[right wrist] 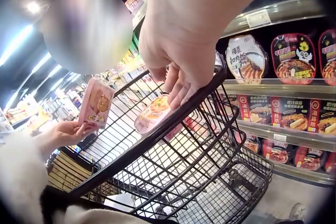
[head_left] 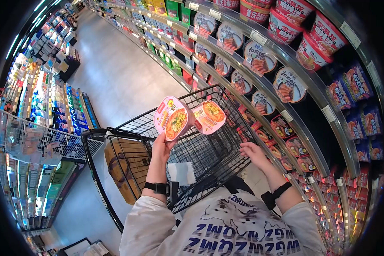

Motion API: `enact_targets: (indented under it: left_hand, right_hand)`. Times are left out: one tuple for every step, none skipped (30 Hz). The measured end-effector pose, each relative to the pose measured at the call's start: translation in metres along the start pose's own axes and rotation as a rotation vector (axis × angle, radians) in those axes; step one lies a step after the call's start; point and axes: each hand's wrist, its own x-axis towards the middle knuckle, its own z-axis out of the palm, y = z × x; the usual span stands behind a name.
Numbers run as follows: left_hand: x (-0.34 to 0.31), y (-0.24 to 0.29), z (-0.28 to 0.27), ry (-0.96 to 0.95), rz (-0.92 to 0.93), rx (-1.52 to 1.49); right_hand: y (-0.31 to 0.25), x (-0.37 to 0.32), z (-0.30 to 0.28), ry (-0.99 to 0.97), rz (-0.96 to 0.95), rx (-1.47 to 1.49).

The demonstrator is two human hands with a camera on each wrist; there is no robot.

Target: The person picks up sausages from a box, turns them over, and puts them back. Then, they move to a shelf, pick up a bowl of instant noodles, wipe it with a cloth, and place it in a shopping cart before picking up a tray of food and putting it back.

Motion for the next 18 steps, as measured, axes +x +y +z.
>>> enact_targets:
  left_hand:
    - [-0.002, -0.001, -0.003, 0.002, -0.001, 0.000]
    - [-0.003, -0.004, -0.005, 0.016, -0.001, 0.038]
    - [-0.003, -0.006, -0.005, 0.029, -0.001, 0.076]
    - [-0.002, -0.010, -0.005, 0.029, -0.002, 0.076]
    - [0.000, -0.015, -0.003, 0.019, -0.020, 0.093]
    - [0.003, -0.020, 0.000, 0.007, -0.038, 0.108]
    - [0.005, -0.023, 0.006, -0.028, -0.051, 0.102]
    - [0.007, -0.028, 0.013, -0.029, -0.055, 0.099]
    - [0.009, -0.032, 0.020, -0.032, -0.055, 0.114]
    - [0.010, -0.037, 0.031, -0.035, -0.055, 0.131]
    - [0.010, -0.041, 0.043, -0.058, -0.051, 0.132]
    - [0.013, -0.046, 0.049, -0.068, -0.056, 0.138]
    - [0.021, -0.055, 0.055, -0.082, -0.064, 0.140]
    - [0.030, -0.067, 0.065, -0.106, -0.074, 0.144]
    - [0.037, -0.079, 0.072, -0.121, -0.064, 0.102]
    - [0.039, -0.085, 0.078, -0.097, -0.088, 0.099]
    - [0.044, -0.091, 0.081, -0.105, -0.072, 0.095]
    - [0.048, -0.096, 0.082, -0.108, -0.053, 0.092]
  right_hand:
    - [0.000, 0.002, 0.000, 0.000, 0.012, -0.015]
    - [0.001, 0.002, 0.001, 0.001, 0.023, -0.030]
    - [0.001, 0.003, 0.001, 0.001, 0.024, -0.030]
    - [0.002, 0.003, 0.000, 0.004, 0.028, -0.041]
    - [0.003, 0.004, 0.000, 0.008, 0.032, -0.052]
    - [0.004, 0.004, 0.000, 0.010, 0.033, -0.054]
    - [0.005, 0.004, 0.000, 0.001, 0.020, -0.050]
    - [0.007, 0.003, -0.001, -0.008, 0.009, -0.044]
    - [0.009, 0.003, -0.002, -0.006, 0.012, -0.047]
    - [0.008, 0.002, -0.001, -0.001, -0.002, -0.070]
    - [0.009, 0.001, 0.001, 0.008, -0.016, -0.091]
    - [0.009, 0.000, 0.002, 0.020, -0.016, -0.087]
    - [0.006, -0.002, 0.004, 0.019, -0.030, -0.090]
    - [0.003, -0.004, 0.003, 0.027, -0.045, -0.095]
    - [0.013, -0.002, 0.000, 0.021, -0.061, -0.051]
    - [0.007, -0.005, -0.002, 0.002, -0.053, -0.046]
    - [0.009, -0.005, -0.005, -0.015, -0.065, 0.009]
    - [0.010, -0.004, -0.007, -0.035, -0.078, 0.065]
